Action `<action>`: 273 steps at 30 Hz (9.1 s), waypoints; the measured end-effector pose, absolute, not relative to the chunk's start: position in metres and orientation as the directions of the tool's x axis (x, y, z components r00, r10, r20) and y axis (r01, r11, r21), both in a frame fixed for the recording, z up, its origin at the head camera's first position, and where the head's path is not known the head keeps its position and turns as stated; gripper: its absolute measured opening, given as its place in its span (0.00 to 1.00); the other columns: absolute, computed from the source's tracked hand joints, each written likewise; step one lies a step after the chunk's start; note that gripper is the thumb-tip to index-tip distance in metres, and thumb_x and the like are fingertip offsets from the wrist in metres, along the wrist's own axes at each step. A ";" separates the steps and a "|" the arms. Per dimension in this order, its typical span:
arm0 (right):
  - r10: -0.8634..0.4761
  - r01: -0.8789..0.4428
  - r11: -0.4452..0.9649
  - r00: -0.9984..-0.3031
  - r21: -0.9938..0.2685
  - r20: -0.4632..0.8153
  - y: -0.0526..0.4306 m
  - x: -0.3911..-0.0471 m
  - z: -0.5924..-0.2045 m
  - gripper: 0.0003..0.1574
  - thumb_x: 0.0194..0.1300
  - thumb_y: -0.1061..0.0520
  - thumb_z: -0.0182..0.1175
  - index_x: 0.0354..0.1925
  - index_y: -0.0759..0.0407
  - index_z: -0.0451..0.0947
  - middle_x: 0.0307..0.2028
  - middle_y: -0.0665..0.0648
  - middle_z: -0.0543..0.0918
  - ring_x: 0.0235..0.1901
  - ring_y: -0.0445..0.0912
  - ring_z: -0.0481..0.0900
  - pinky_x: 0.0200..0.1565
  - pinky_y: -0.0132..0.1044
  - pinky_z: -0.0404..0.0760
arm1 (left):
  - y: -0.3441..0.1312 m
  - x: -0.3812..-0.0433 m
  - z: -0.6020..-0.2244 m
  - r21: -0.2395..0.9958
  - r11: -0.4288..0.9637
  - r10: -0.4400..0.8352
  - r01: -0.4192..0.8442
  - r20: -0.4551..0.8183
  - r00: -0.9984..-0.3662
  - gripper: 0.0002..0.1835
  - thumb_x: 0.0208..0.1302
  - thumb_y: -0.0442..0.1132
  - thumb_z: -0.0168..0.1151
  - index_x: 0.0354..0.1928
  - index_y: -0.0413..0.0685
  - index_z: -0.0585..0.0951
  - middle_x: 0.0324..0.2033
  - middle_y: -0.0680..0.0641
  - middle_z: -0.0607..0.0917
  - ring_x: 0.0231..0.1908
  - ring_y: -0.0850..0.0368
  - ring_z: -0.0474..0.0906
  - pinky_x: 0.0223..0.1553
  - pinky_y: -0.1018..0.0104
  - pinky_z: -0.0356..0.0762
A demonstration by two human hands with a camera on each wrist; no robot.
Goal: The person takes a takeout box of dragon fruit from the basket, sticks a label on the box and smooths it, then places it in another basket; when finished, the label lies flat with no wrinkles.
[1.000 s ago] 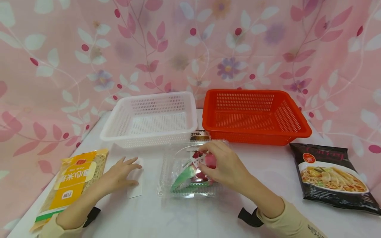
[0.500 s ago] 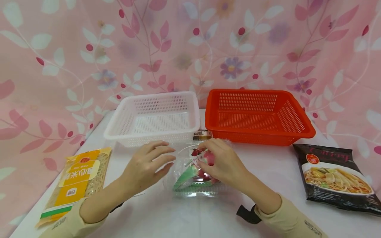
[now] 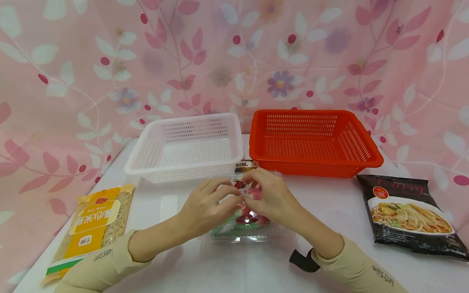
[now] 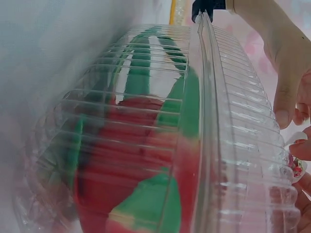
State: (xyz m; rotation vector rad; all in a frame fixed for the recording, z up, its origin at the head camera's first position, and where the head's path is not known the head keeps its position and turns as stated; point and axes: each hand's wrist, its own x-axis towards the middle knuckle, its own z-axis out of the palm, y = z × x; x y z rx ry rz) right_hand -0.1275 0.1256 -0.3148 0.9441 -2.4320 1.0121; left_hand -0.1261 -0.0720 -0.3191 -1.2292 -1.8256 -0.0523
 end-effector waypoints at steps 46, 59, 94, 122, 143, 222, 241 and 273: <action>-0.416 -0.607 0.644 -0.789 -0.465 0.452 0.118 -0.161 -0.343 0.07 0.49 0.62 0.69 0.29 0.55 0.81 0.27 0.49 0.81 0.26 0.42 0.75 0.31 0.36 0.75 | -0.066 -0.132 -0.348 -0.268 0.587 0.689 0.764 0.661 -0.297 0.01 0.48 0.43 0.69 0.24 0.60 0.85 0.26 0.59 0.82 0.34 0.61 0.73 0.31 0.70 0.63; -0.418 -0.622 0.676 -0.765 -0.395 0.489 0.117 -0.163 -0.346 0.07 0.47 0.63 0.70 0.27 0.54 0.82 0.26 0.48 0.81 0.26 0.42 0.72 0.30 0.35 0.67 | -0.064 -0.130 -0.348 -0.214 0.600 0.694 0.771 0.619 -0.368 0.03 0.52 0.43 0.68 0.24 0.55 0.84 0.27 0.56 0.81 0.34 0.59 0.73 0.26 0.71 0.62; -0.554 -0.716 0.642 -0.681 -0.275 0.479 0.124 -0.172 -0.348 0.14 0.50 0.70 0.65 0.37 0.57 0.85 0.34 0.57 0.76 0.33 0.49 0.77 0.34 0.38 0.79 | -0.051 -0.097 -0.363 -0.421 0.495 0.864 0.760 0.332 -0.379 0.28 0.65 0.53 0.48 0.58 0.39 0.73 0.56 0.41 0.75 0.59 0.48 0.67 0.60 0.61 0.61; -0.468 -0.670 0.712 -0.677 -0.212 0.568 0.164 -0.134 -0.353 0.16 0.46 0.61 0.69 0.38 0.59 0.84 0.41 0.58 0.81 0.42 0.51 0.72 0.40 0.46 0.77 | -0.112 -0.112 -0.362 0.101 0.784 0.525 0.612 0.417 -0.742 0.38 0.60 0.60 0.50 0.66 0.45 0.61 0.62 0.39 0.65 0.59 0.41 0.63 0.48 0.48 0.71; -0.266 -0.349 0.811 -0.935 -0.469 0.236 0.165 -0.096 -0.358 0.39 0.62 0.45 0.57 0.65 0.62 0.61 0.62 0.67 0.55 0.22 0.47 0.76 0.31 0.54 0.78 | -0.123 -0.111 -0.362 0.556 0.742 0.418 0.374 0.052 -0.907 0.37 0.65 0.55 0.48 0.70 0.48 0.52 0.69 0.35 0.40 0.58 0.37 0.64 0.49 0.41 0.68; -0.392 -0.603 0.653 -0.787 -0.458 0.477 0.071 -0.194 -0.263 0.30 0.65 0.49 0.50 0.64 0.53 0.65 0.66 0.60 0.55 0.35 0.52 0.78 0.44 0.48 0.78 | -0.203 -0.194 -0.280 0.513 0.682 0.089 0.521 0.649 -0.756 0.26 0.60 0.44 0.52 0.58 0.38 0.73 0.63 0.41 0.65 0.44 0.43 0.76 0.41 0.52 0.77; -0.378 -0.621 0.596 -0.777 -0.509 0.504 0.043 -0.254 -0.286 0.23 0.66 0.52 0.47 0.57 0.57 0.71 0.64 0.63 0.60 0.52 0.59 0.72 0.54 0.55 0.68 | -0.230 -0.239 -0.285 0.638 0.665 -0.001 0.387 0.520 -0.854 0.23 0.59 0.41 0.55 0.56 0.37 0.75 0.63 0.42 0.66 0.50 0.42 0.75 0.44 0.55 0.77; -0.398 -0.526 0.592 -0.850 -0.610 0.346 0.018 -0.302 -0.336 0.24 0.63 0.56 0.49 0.55 0.64 0.73 0.62 0.65 0.63 0.62 0.57 0.59 0.62 0.51 0.57 | -0.248 -0.271 -0.332 0.660 0.717 -0.025 0.223 0.344 -0.939 0.25 0.59 0.42 0.54 0.57 0.35 0.72 0.63 0.36 0.62 0.56 0.37 0.67 0.53 0.50 0.69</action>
